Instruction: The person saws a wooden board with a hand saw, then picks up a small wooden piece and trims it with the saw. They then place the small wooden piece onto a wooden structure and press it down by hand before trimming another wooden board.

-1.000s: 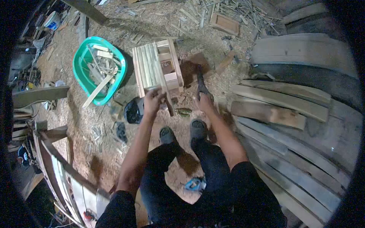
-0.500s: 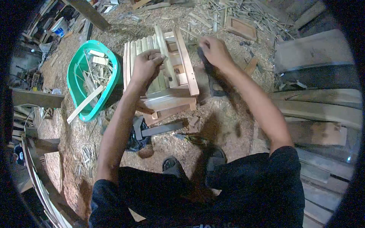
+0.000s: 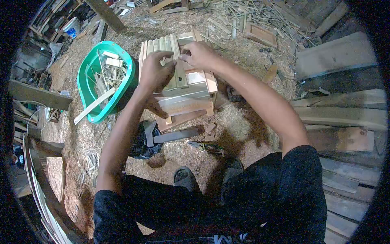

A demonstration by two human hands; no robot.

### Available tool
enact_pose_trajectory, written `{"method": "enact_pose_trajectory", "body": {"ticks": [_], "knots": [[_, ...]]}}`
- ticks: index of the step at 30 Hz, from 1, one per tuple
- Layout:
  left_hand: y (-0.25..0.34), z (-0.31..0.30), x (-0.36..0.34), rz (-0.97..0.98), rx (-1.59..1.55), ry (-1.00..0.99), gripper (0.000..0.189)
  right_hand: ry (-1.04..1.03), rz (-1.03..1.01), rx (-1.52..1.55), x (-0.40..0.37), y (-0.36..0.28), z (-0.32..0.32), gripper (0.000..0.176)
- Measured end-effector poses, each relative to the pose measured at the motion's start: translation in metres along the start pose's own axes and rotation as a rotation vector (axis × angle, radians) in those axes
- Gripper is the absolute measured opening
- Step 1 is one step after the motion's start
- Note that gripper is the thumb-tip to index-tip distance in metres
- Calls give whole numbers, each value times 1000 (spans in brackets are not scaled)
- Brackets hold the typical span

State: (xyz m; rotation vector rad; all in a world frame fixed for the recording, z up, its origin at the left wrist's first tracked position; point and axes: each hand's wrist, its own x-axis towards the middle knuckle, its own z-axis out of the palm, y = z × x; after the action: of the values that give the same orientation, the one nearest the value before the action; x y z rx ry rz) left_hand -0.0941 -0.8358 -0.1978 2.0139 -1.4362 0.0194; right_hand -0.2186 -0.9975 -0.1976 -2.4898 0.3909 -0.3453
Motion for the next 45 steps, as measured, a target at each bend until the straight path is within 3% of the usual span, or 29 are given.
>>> {"method": "enact_pose_trajectory", "body": {"ticks": [4,7,9,11,14,19,25,31,34,45], "knots": [[-6,-10,-6,84,-146,-248,47,28,102,-129,8,-7,9,29],[-8,-5,-18,213,-163,-195,58,198,-42,-12,16,11,29,31],[-10,-4,-23,243,-31,-307,91,90,11,-8,13,6,18,26],[-4,-3,-27,316,121,-268,96,-33,129,-10,9,-9,2,24],[-1,0,-28,283,180,-304,103,75,32,-172,1,-5,11,22],[4,-3,-28,266,189,-316,101,163,15,-247,-8,-9,17,25],[5,-1,-31,276,228,-313,96,177,22,-134,-8,-11,17,20],[9,-1,-31,311,340,-340,92,66,41,-246,-5,-17,12,16],[11,-1,-30,321,407,-368,91,175,-45,-332,-9,-12,19,25],[7,1,-32,351,412,-364,90,208,-62,-238,-10,-4,22,20]]}}
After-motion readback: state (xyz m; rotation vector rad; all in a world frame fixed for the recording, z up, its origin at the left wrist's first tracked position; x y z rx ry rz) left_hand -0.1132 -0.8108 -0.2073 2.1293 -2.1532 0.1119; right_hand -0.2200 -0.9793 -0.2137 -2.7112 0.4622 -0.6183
